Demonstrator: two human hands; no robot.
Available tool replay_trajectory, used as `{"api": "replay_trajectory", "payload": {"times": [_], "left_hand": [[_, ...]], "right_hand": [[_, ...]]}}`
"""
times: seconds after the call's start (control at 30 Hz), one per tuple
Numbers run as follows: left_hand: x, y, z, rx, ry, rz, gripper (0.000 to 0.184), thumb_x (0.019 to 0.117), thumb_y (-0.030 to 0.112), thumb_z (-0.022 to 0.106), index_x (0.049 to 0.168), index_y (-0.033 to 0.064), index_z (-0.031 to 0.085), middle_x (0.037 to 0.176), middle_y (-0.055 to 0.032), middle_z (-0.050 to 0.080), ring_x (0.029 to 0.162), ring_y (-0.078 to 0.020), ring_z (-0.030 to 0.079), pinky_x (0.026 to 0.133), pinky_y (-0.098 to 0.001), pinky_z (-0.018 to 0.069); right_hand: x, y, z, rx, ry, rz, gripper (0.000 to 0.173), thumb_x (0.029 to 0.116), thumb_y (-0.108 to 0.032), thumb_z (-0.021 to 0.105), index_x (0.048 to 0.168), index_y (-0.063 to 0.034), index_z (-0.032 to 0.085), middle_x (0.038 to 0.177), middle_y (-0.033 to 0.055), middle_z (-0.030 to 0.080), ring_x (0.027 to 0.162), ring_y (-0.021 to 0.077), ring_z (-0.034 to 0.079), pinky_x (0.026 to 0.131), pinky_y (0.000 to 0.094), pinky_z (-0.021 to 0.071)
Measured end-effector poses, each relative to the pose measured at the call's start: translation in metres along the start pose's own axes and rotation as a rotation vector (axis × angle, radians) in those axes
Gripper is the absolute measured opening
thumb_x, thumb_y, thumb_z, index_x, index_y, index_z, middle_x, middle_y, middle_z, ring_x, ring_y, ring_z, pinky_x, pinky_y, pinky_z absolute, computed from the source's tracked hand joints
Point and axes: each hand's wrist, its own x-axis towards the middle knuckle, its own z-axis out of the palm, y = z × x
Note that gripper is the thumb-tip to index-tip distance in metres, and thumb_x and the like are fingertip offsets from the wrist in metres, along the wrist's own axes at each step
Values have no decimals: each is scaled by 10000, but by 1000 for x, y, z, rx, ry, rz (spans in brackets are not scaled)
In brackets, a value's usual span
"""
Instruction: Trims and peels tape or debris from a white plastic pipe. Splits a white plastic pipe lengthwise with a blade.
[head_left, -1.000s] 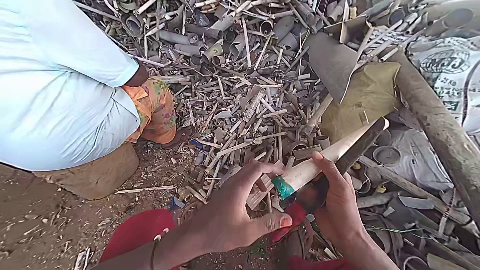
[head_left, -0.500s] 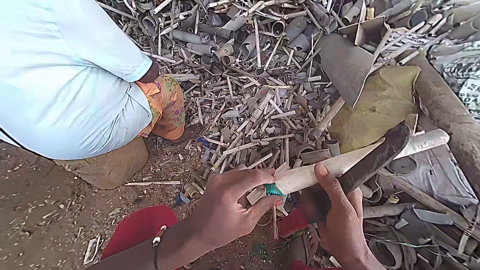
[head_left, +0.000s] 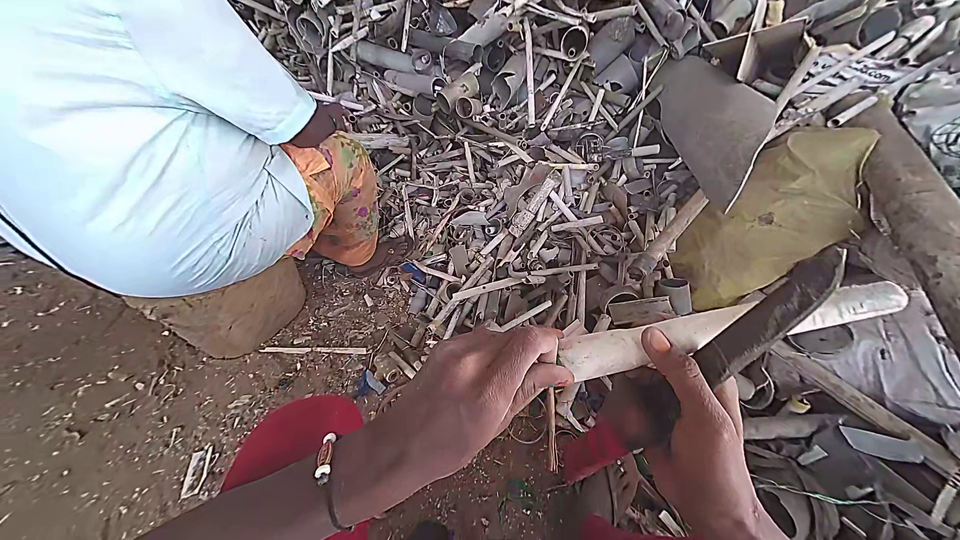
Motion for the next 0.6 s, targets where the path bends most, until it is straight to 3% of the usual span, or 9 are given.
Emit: {"api": "replay_trajectory", "payload": {"times": [0.1, 0.2, 0.27, 0.33, 0.4, 0.43, 0.53, 0.6], "left_hand": [[-1, 8, 0, -156, -29, -183, 326, 1082, 363, 468, 1034, 73, 609, 841, -28, 669, 743, -27, 635, 641, -146, 496], [3, 10, 1, -495, -20, -468, 292, 1103, 339, 426, 1053, 79, 548, 633, 58, 506, 503, 15, 514, 462, -145, 467], [11, 3, -4, -670, 73, -599, 211, 1104, 314, 426, 1056, 131, 521, 578, 125, 421, 450, 42, 431, 429, -136, 414], [12, -7, -9, -698, 174, -517, 222, 1100, 315, 446, 987, 154, 548, 581, 141, 423, 465, 61, 426, 443, -108, 404], [11, -9, -12, -616, 107, -373, 409, 1115, 386, 356, 851, 148, 558, 630, 113, 476, 526, 58, 466, 487, -111, 413], [9, -7, -12, -554, 37, -320, 455, 1115, 402, 345, 841, 124, 579, 659, 83, 515, 570, 41, 500, 521, -133, 426], [2, 1, -6, -345, -105, -177, 390, 1041, 462, 538, 1032, 90, 654, 855, 11, 645, 773, -20, 611, 671, -180, 513], [-1, 3, -2, -277, -97, -127, 370, 975, 458, 659, 1090, 106, 658, 923, 5, 649, 846, -35, 611, 718, -181, 511]], "right_hand": [[-1, 0, -2, 30, -41, -33, 201, 1014, -324, 593, 1057, -132, 552, 609, -43, 591, 401, 31, 500, 375, 193, 461], [-8, -1, -4, 18, -103, -83, 265, 966, -370, 676, 1090, -158, 577, 685, -69, 624, 431, 8, 506, 379, 182, 459], [-16, -1, -2, -46, -134, -119, 265, 961, -374, 676, 1123, -192, 573, 738, -121, 639, 473, -21, 515, 412, 166, 464], [-19, 2, -1, -84, -139, -151, 271, 987, -377, 654, 1141, -181, 549, 729, -121, 625, 474, -17, 510, 414, 173, 470], [-15, 3, -2, -78, -106, -139, 266, 1005, -392, 634, 1118, -167, 547, 649, -97, 584, 433, 4, 488, 388, 192, 463], [-12, 3, -3, -67, -74, -117, 240, 1014, -375, 619, 1097, -161, 547, 605, -87, 573, 412, 11, 484, 375, 197, 456], [-6, 1, -5, -29, 14, -35, 184, 1040, -326, 546, 1045, -142, 539, 550, -52, 547, 373, 33, 475, 354, 202, 446], [-5, -1, -7, -14, 40, -7, 173, 1048, -307, 513, 1050, -135, 531, 557, -36, 557, 369, 38, 478, 355, 200, 450]]}}
